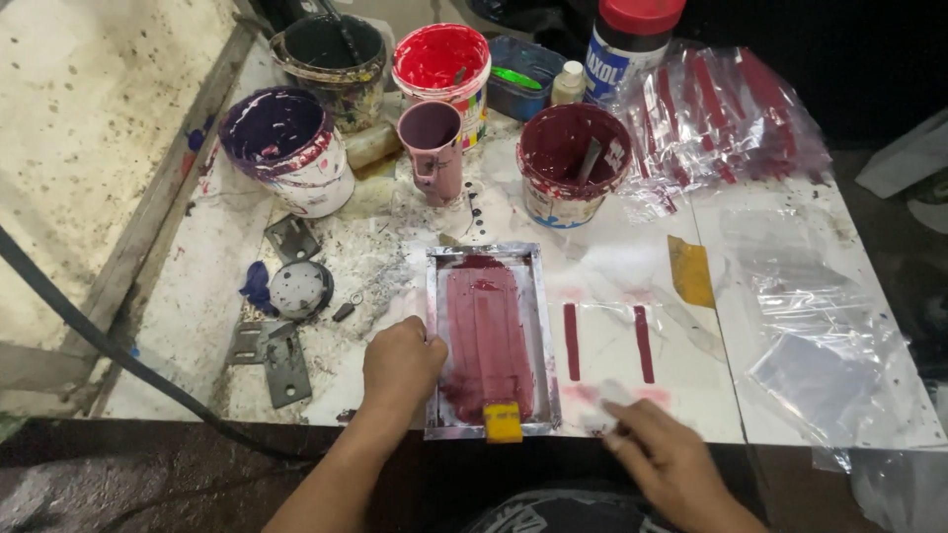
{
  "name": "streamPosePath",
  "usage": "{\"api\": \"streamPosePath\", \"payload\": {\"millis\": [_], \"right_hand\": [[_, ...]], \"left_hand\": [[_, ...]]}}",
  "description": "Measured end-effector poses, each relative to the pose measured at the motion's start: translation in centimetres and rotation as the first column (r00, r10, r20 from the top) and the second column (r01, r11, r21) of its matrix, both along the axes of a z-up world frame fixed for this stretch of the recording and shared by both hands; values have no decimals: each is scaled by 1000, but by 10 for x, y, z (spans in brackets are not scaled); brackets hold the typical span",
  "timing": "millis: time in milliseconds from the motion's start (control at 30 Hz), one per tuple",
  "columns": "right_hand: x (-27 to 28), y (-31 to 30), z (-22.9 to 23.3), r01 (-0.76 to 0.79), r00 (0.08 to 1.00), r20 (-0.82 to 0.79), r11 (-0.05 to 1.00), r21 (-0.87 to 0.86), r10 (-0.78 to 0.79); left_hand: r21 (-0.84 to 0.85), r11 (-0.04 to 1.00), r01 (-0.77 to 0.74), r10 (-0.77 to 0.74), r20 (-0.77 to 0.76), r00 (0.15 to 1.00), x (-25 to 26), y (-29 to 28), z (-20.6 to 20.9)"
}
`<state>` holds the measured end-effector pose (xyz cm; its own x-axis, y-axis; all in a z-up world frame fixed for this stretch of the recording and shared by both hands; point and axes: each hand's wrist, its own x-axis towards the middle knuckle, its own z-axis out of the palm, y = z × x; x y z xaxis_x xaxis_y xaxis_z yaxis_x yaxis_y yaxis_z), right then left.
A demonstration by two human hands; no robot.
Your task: The person uses a squeegee to spread red ink evenly across a screen printing frame. They then place a clear plastic sheet over a white surface and press it down. The person repeats the ink spreading process on the screen multiple times.
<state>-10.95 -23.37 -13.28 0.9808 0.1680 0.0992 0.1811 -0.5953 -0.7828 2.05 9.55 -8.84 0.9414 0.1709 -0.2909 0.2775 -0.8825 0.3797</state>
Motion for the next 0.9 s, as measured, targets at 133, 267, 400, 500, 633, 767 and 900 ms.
{"api": "streamPosePath", "payload": {"millis": [133,267,400,500,633,767,900], "right_hand": [[-6,17,-5,-60,996,-60,998,32,62],[-4,22,-5,-73,990,-122,996,42,78],[-6,23,-6,-90,994,-54,995,48,93],[-5,25,-6,-122,992,27,992,13,121],[-4,27,-6,-118,992,55,993,16,117],[-4,27,-5,-131,989,68,991,-16,132],[-4,29,-4,-130,984,117,991,-24,132]], "left_hand": [[-45,999,-8,8,-11,1000,-2,-9,1],[-48,999,9,-10,-29,1000,1,-12,-5],[-55,998,18,-22,-64,998,2,-15,1],[-64,998,27,-30,-45,999,3,-14,-1],[-82,996,18,-20,-22,1000,2,-14,-3],[-78,997,30,-30,-6,1000,4,-11,-14],[-98,994,44,-45,-1,999,5,-10,-12]]}}
